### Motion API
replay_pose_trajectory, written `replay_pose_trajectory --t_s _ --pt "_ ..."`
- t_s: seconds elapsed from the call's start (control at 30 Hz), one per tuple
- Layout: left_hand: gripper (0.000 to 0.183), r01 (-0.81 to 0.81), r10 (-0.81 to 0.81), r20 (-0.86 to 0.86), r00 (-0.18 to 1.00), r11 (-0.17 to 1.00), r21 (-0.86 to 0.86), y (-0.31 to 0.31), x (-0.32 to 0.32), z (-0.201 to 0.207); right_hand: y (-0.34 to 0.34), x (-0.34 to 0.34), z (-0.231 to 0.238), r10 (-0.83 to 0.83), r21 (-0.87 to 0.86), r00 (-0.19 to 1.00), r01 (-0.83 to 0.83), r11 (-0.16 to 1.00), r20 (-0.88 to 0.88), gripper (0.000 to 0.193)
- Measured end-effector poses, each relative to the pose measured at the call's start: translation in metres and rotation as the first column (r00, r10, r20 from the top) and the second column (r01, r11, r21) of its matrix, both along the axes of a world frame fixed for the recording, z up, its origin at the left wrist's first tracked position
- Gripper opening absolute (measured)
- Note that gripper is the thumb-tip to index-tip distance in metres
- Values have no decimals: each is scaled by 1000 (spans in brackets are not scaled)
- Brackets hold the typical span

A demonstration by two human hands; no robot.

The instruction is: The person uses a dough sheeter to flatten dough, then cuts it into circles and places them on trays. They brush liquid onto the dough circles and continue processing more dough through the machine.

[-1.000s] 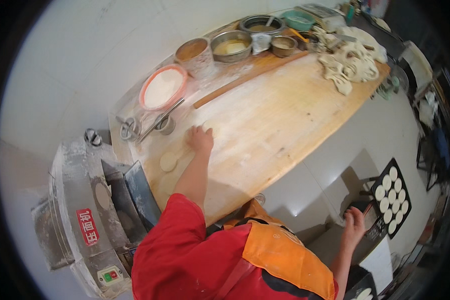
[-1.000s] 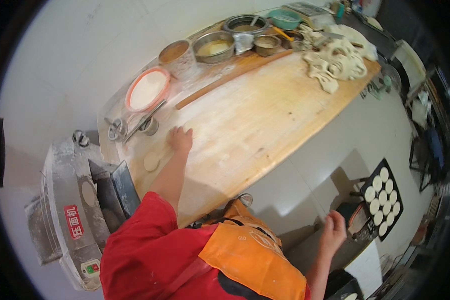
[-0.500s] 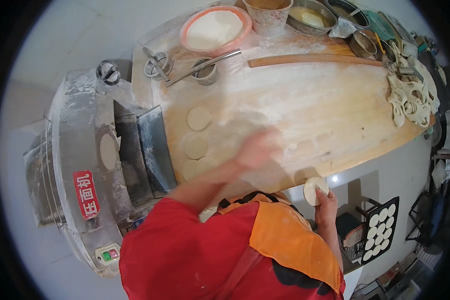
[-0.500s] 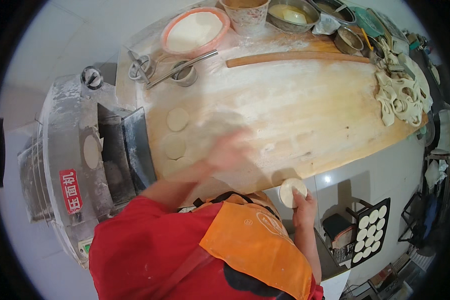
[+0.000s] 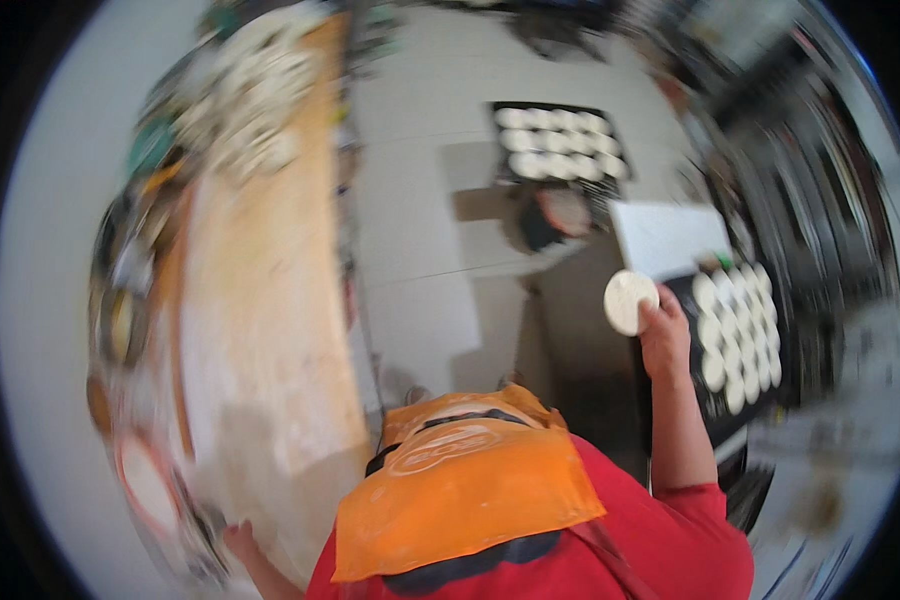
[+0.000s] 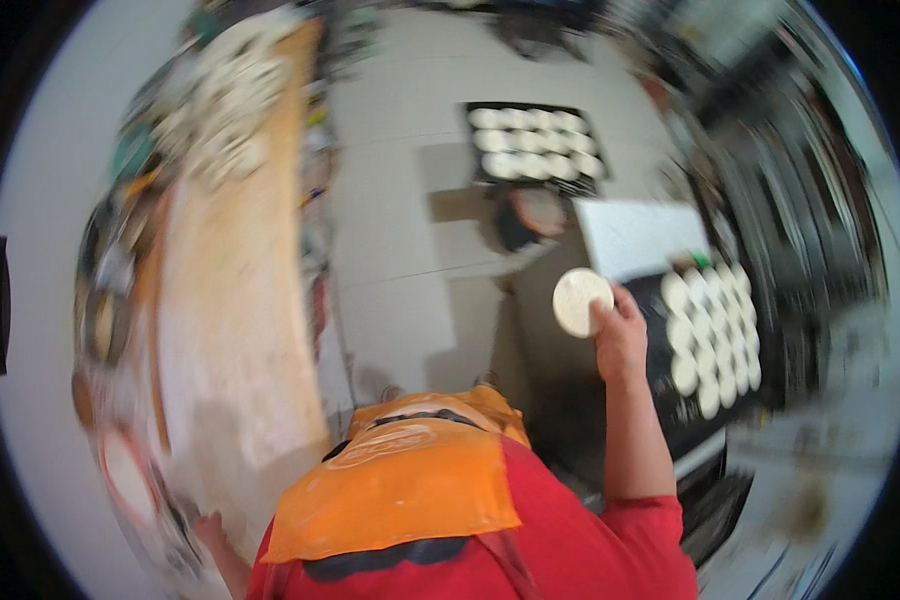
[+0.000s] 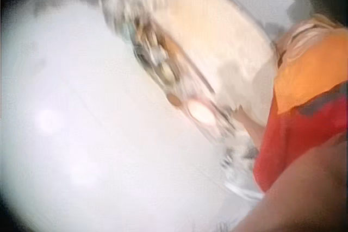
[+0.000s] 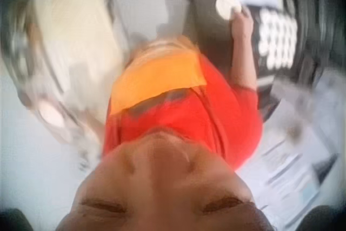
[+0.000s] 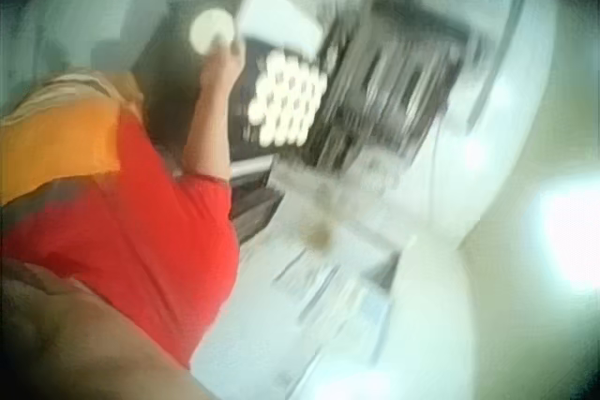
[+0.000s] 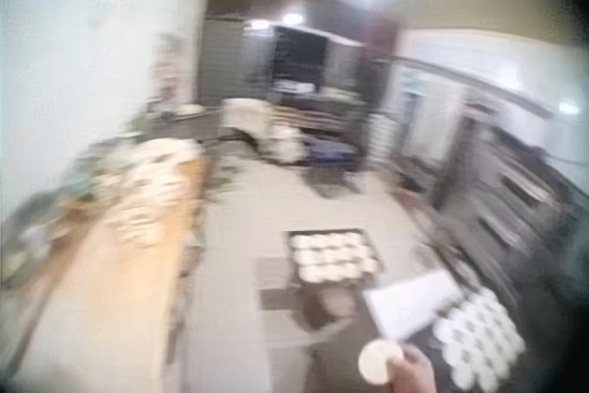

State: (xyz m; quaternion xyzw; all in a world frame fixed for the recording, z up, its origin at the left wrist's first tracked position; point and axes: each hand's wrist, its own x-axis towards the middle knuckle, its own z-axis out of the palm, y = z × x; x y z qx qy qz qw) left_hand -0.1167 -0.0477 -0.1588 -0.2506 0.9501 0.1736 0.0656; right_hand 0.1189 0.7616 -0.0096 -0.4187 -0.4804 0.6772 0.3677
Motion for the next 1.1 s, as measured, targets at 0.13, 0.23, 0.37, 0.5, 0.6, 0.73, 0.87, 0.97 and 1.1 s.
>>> replay_pose_trajectory --t_s 0.13,0.23,0.37,0.5,0.6,0.73,0.87,0.97,1.1 --pt "23 154 -220 29 975 764 627 201 -108 74 28 151 27 -455 109 891 452 885 -1 46" --pt "20 438 -599 -188 779 304 846 369 -123 85 15 269 -17 -781 143 601 769 623 171 37" --pt "22 342 -871 -149 469 24 939 596 -47 116 -16 300 -36 -569 -120 688 679 725 451 31" --pt "25 352 -982 -175 75 -138 926 756 54 154 -24 268 -7 -588 585 -26 143 798 808 42" --pt "26 354 -967 -195 -167 -243 903 843 130 177 -14 279 -15 -406 417 315 36 908 858 38" --pt "30 586 -946 -219 -241 -321 744 908 191 177 31 285 -20 -405 411 316 50 910 858 44" --pt "36 809 -705 -683 -192 -508 297 903 199 164 57 245 -3 -335 523 692 -71 850 639 34" --pt "36 849 -673 -720 -168 -471 242 853 158 142 80 201 -10 -127 655 718 -529 540 685 29" --pt "36 991 -857 -510 80 14 133 704 72 83 114 146 -40 21 547 723 -542 638 691 25"
